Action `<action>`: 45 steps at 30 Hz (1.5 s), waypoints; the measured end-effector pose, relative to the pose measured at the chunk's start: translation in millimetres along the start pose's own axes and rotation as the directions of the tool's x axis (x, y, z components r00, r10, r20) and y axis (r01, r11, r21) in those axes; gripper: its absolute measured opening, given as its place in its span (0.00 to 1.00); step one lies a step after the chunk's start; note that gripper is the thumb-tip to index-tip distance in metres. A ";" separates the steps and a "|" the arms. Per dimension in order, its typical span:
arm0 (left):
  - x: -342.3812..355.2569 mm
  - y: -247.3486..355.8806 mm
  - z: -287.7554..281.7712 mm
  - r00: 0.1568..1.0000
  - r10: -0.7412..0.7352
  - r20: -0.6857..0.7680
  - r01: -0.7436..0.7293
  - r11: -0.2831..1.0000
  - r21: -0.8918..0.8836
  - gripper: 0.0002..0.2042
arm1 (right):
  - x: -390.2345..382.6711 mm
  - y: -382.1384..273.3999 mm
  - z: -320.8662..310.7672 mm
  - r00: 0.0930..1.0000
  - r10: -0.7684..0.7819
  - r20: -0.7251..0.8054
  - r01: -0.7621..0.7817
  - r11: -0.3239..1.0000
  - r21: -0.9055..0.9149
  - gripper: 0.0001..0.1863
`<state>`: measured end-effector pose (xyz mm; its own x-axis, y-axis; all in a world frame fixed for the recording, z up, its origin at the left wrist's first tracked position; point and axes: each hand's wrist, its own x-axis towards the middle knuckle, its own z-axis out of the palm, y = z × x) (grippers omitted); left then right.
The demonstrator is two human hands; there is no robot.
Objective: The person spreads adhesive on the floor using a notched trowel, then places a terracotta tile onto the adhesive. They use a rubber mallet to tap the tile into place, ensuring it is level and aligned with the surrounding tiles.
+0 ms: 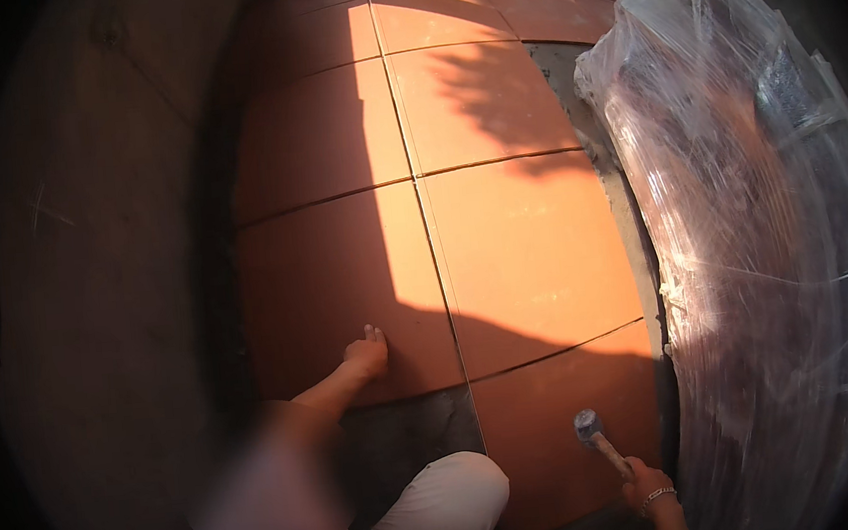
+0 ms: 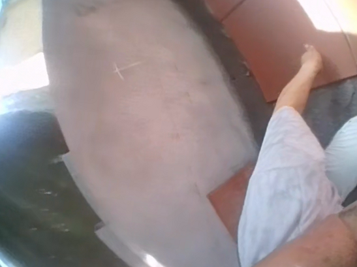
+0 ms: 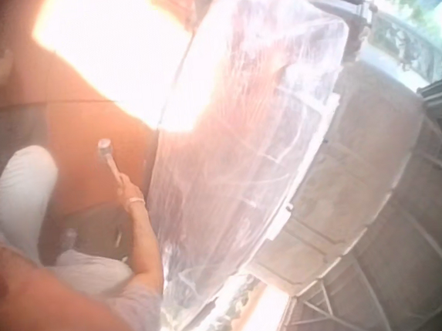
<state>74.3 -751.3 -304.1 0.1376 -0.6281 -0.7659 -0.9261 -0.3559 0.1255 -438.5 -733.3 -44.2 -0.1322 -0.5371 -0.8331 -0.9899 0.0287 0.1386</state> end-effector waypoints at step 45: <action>75.7 -70.2 -113.5 0.958 -0.270 -0.093 0.269 0.963 -0.024 0.68 | 501.1 -493.2 -303.6 0.565 -0.028 -0.824 0.698 0.549 0.460 0.25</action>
<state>189.6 -852.3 -299.4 0.4147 -0.5704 -0.7090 -0.8463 -0.5281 -0.0701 -1.1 -1272.5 -367.4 -0.0053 -0.9994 -0.0332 -0.6590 0.0285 -0.7516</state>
